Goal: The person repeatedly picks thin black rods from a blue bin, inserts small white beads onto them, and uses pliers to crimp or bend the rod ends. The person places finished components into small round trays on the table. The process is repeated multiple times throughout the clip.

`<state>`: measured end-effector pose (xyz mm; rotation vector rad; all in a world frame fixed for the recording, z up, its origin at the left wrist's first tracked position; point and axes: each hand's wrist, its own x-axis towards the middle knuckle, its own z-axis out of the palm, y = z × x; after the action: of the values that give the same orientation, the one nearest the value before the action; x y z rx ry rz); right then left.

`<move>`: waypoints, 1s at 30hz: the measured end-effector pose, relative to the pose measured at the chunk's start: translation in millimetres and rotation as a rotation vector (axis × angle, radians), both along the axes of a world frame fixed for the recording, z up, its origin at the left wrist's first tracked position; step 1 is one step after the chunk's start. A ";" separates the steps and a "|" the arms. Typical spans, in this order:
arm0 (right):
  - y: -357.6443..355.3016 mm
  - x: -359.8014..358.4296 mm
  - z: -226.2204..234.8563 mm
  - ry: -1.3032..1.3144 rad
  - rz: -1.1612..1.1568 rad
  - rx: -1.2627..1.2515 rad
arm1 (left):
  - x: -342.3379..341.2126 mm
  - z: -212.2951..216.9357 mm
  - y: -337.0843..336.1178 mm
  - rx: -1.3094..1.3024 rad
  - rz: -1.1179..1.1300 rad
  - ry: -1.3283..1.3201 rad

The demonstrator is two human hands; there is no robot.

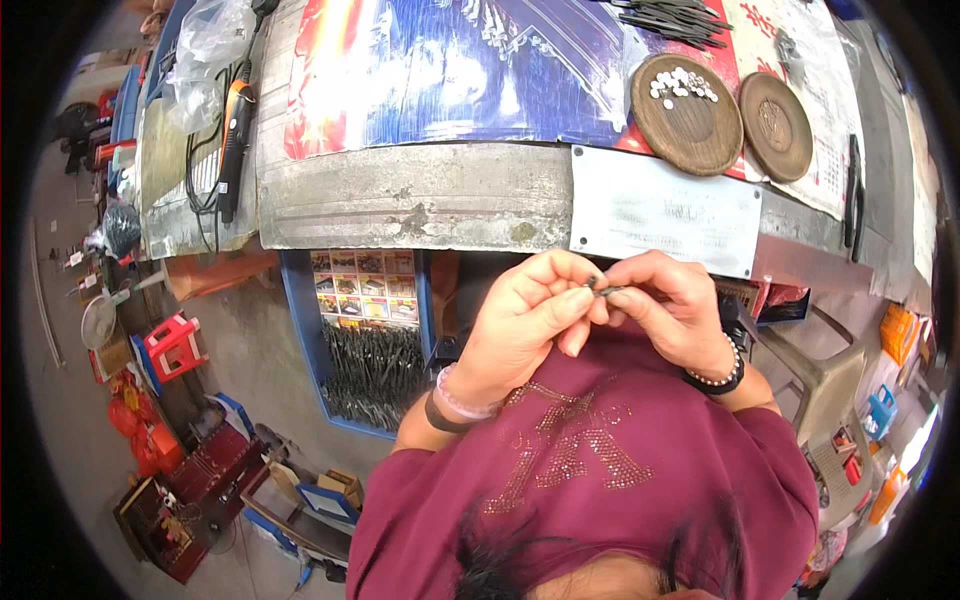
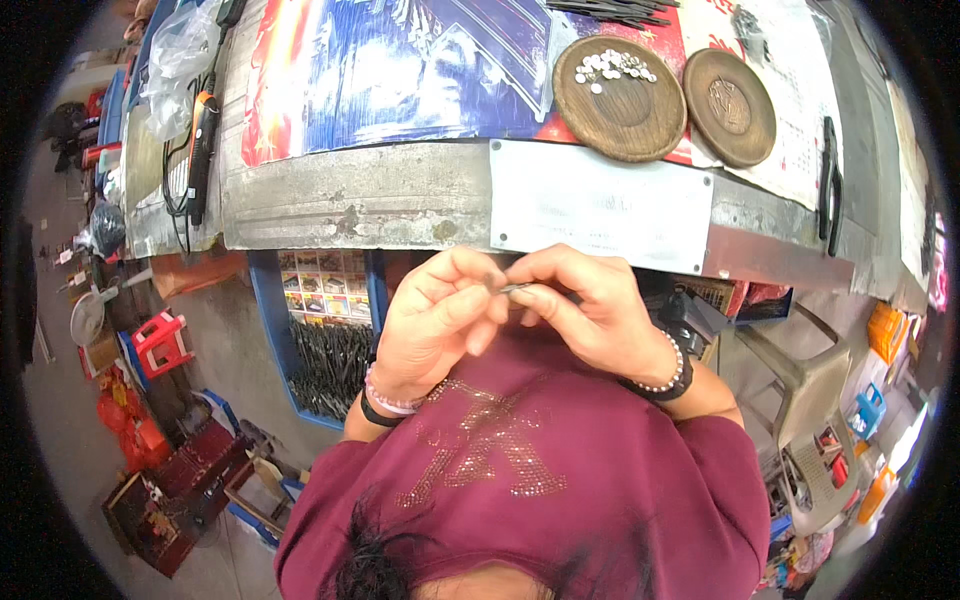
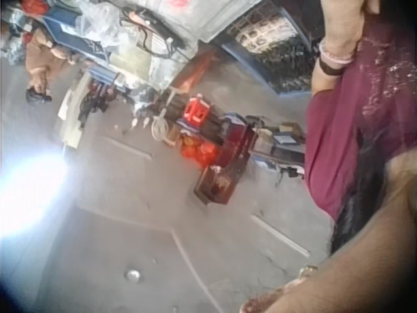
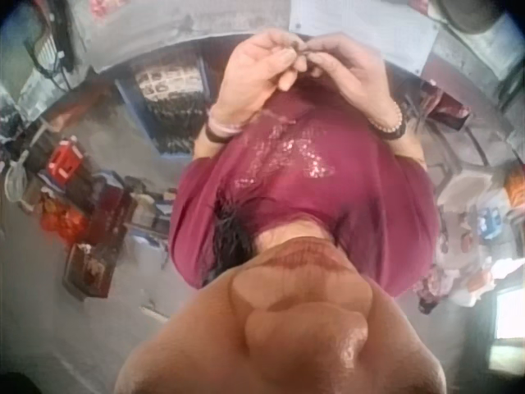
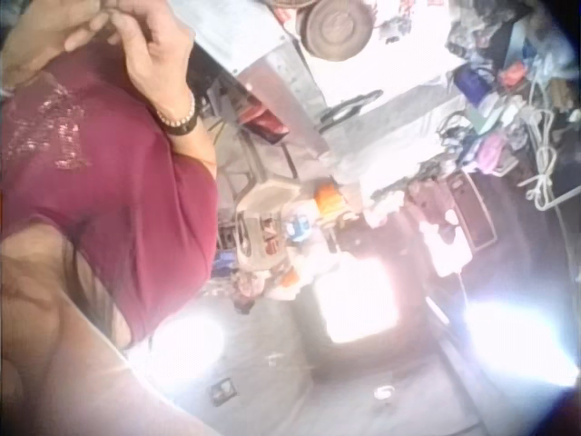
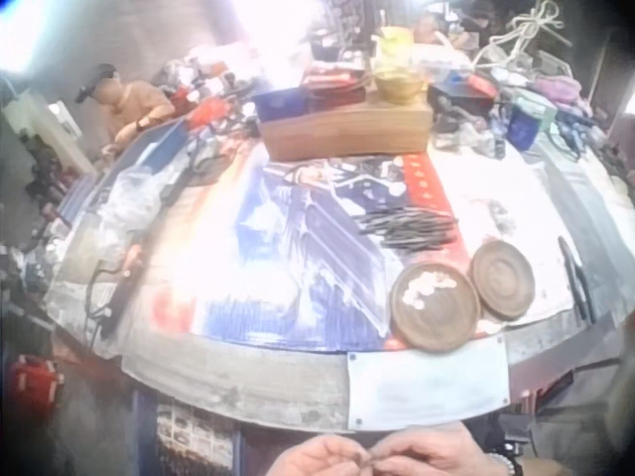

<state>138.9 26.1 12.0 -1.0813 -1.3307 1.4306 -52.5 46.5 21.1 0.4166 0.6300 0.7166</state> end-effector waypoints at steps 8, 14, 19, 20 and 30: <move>24.3 58.3 18.5 -0.164 -0.062 0.111 | 43.5 8.7 33.9 -0.055 -0.171 0.079; 35.1 79.1 26.4 -0.237 -0.045 0.203 | 58.0 13.2 43.0 -0.007 -0.322 0.125; 27.0 73.4 26.7 -0.280 0.001 0.163 | 53.8 6.0 40.3 -0.038 -0.378 0.045; 24.9 71.4 26.0 -0.291 0.005 0.168 | 51.3 4.7 39.0 -0.062 -0.394 0.024; 1.4 55.9 25.4 -0.328 0.067 0.178 | 30.4 -2.2 18.4 -0.043 -0.425 -0.052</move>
<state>194.8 27.5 37.4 -1.1957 -1.7060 1.1885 -22.1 64.8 18.9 0.4715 0.4852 0.3075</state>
